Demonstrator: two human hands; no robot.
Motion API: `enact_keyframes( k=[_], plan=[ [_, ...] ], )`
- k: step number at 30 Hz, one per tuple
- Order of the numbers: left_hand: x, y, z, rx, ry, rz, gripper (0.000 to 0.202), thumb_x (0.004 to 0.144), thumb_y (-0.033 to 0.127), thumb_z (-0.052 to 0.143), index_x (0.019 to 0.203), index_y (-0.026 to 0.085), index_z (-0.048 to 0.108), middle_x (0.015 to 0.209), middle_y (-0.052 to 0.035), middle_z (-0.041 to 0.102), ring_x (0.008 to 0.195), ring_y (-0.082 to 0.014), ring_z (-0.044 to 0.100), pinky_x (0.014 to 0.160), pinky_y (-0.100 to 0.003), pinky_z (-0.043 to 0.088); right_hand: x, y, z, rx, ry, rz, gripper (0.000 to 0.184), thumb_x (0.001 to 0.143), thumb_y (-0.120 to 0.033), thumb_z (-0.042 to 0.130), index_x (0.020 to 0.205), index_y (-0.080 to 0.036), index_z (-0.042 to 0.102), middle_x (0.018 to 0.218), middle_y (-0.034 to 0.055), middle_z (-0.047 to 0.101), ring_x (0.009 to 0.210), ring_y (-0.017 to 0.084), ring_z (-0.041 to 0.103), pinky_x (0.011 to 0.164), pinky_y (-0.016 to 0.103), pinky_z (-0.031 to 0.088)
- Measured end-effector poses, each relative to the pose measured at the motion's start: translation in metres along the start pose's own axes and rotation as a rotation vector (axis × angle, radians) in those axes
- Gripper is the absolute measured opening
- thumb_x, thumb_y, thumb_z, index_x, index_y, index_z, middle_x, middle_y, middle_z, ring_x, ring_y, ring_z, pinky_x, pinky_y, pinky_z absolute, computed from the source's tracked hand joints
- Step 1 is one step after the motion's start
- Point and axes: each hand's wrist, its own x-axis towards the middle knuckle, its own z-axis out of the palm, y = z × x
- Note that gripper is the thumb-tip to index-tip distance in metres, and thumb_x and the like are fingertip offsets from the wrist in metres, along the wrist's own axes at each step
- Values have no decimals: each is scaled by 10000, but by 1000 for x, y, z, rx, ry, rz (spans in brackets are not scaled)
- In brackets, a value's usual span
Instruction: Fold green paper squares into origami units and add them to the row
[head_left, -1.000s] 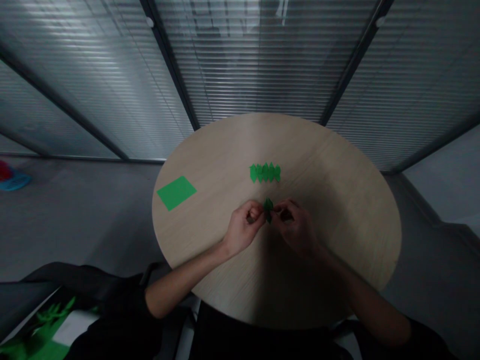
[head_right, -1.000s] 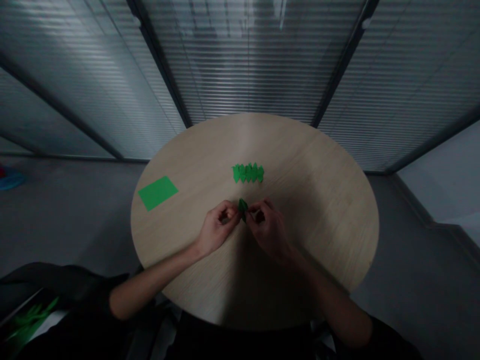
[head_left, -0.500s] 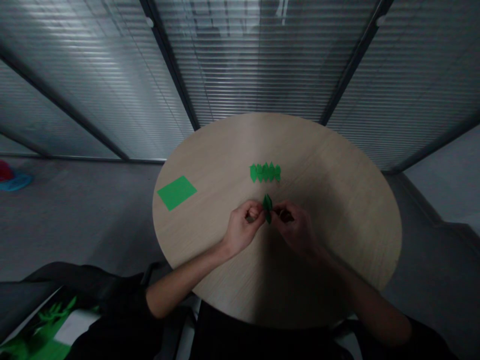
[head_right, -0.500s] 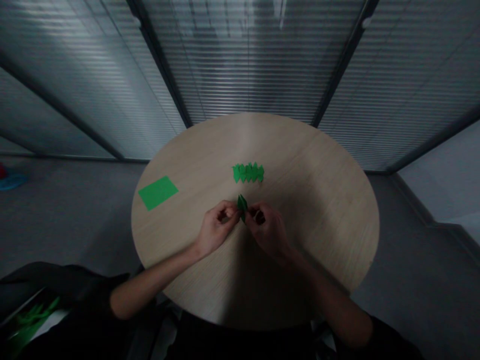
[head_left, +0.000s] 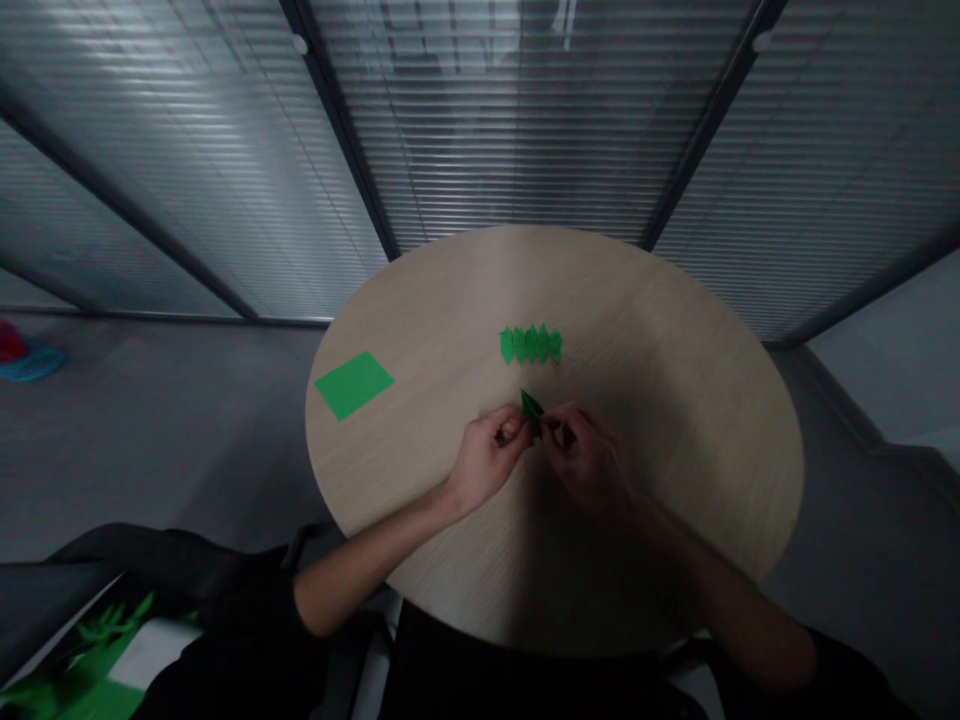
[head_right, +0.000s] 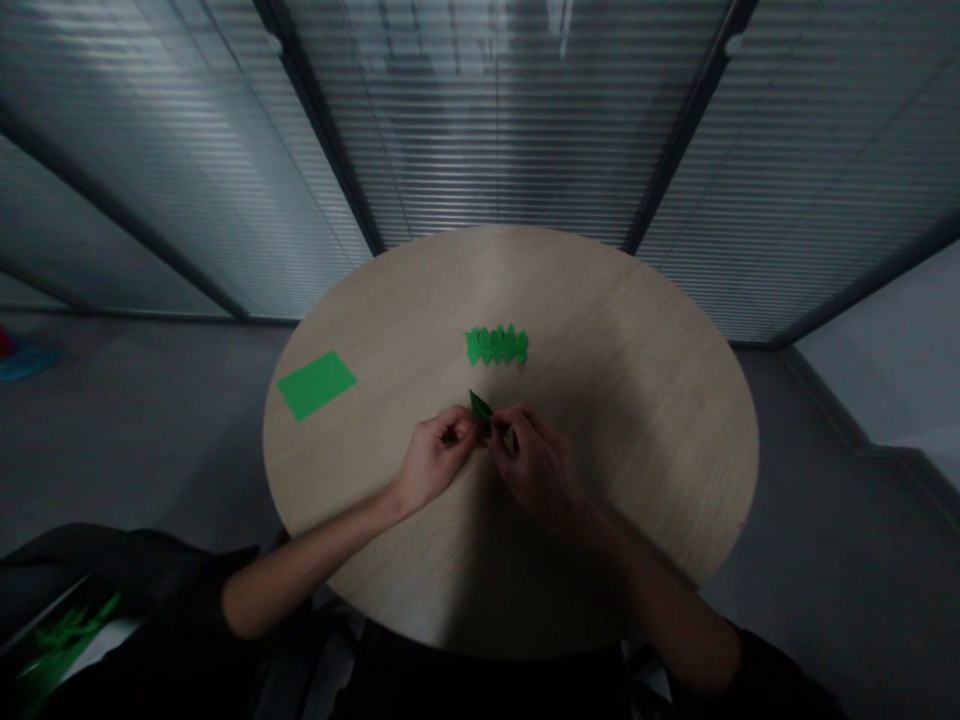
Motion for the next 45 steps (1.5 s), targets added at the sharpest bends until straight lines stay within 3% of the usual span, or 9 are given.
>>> enact_keyframes(
  k=[8,15,25,31,35,41,45],
  plan=[
    [2,-1,3,-167,-20,-72,223,917,282,619,739,154,579,658,-10,632,598,-113,588,573,-223,469,1,-2,-2,-23,24,-129,139,979,-180,543,1024,-224,667,914,65,696,786,173,675,720,291,555],
    [3,-3,3,-282,-16,-135,246,902,336,659,756,152,584,667,-29,683,627,-131,666,610,-237,533,0,1,-1,14,21,-120,202,990,-202,542,1083,-245,717,958,74,702,853,184,698,778,306,585],
    [5,-1,4,-357,-44,-134,332,930,457,650,837,140,620,739,-50,711,626,-137,689,643,-282,615,-3,5,-2,-41,-14,-177,309,974,-168,498,1192,-232,708,1056,94,689,816,174,694,730,302,599],
    [6,-5,2,-412,-42,-125,336,929,471,649,859,144,612,792,-70,723,682,-155,710,646,-301,634,0,6,-6,62,-54,-199,346,984,-143,455,1227,-230,684,1057,95,668,834,177,680,749,315,593],
    [6,-5,1,-418,-65,-128,374,930,523,629,876,156,587,770,-59,700,700,-162,710,630,-300,634,2,4,-8,139,-55,-166,317,987,-168,457,1187,-236,694,1017,87,657,868,181,669,776,322,588],
    [7,-3,2,-395,-90,-121,423,946,581,585,846,173,535,706,-30,667,605,-133,668,582,-274,608,6,1,-10,259,110,47,160,983,-268,524,999,-236,680,918,61,639,758,167,629,624,285,555],
    [7,-1,2,-402,-106,-121,478,927,642,574,837,178,503,676,-15,645,569,-130,653,564,-274,594,7,5,-8,353,126,130,94,960,-290,565,973,-243,644,961,54,650,874,184,654,726,308,591]
  ],
)
